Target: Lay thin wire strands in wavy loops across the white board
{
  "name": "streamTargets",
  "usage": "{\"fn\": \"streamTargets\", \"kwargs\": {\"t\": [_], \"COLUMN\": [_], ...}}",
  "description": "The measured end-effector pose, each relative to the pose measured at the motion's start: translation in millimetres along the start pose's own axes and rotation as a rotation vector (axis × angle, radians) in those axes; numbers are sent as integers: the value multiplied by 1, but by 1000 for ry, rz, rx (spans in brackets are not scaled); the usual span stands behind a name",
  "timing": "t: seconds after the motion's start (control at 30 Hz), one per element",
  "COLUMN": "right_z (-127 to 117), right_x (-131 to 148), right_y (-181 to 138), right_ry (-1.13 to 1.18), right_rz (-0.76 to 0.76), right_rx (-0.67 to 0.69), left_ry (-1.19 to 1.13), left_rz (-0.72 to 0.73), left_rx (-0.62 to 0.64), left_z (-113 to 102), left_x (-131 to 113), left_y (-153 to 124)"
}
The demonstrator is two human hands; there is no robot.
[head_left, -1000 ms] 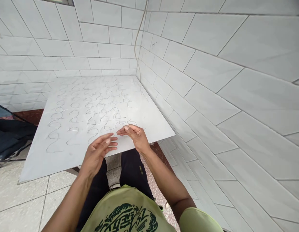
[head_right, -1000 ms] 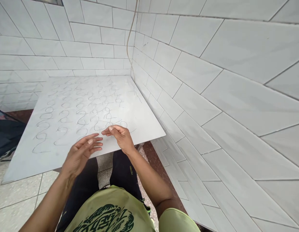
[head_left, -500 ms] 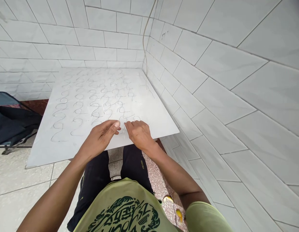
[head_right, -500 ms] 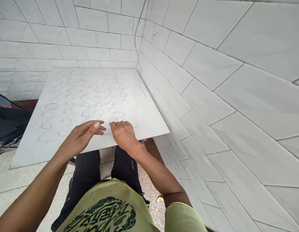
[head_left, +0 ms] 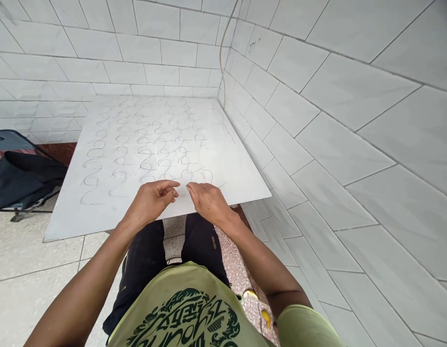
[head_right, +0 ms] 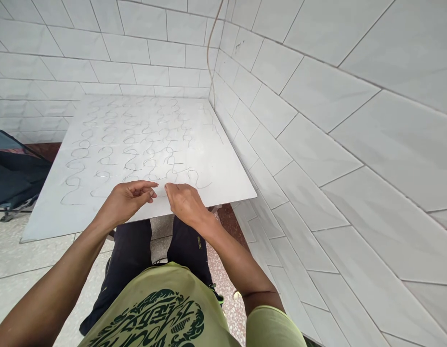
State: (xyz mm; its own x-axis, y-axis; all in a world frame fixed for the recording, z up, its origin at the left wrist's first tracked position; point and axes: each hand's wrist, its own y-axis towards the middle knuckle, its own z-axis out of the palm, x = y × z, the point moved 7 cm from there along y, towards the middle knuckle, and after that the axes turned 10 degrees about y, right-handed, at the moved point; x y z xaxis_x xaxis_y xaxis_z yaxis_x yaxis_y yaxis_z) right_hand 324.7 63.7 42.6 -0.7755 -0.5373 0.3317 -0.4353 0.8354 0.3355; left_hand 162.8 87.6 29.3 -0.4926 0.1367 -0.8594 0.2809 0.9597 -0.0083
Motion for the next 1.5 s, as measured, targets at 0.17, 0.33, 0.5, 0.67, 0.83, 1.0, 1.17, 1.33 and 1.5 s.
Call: {"fn": "streamTargets", "kwargs": {"t": [0.17,0.33,0.5,0.67,0.83,1.0,1.17,1.33,1.5], "right_z": [0,2,3,4,6,7,-2,-7,0], "right_x": [2,-1,-1,-2,-4,-3,-4,-4,1], "right_y": [-5,-5,-3,-1,-1,-2,-4,-5,-4], "right_ry": [112,46,-40,-54,-19,3,-26,-78,-81], "right_rz": [25,73,92,90,83,69,87,96,85], "right_rx": [17,4,-53,-95,-119,-148,-251,-287,-267], "left_ry": [-13,-53,-64,-13,82,176,-123,-194,-68], "left_rz": [-29,-49,-53,-27,37,48,-34,-74,-19], "left_rx": [-21,7,82,146,201,257,198,127,209], "left_z": [-1,1,2,4,9,2,-20,-27,-8], "left_x": [3,3,4,9,13,2,4,13,-2], "left_y": [-3,-4,-4,-5,-6,-5,-5,-9,-5]}}
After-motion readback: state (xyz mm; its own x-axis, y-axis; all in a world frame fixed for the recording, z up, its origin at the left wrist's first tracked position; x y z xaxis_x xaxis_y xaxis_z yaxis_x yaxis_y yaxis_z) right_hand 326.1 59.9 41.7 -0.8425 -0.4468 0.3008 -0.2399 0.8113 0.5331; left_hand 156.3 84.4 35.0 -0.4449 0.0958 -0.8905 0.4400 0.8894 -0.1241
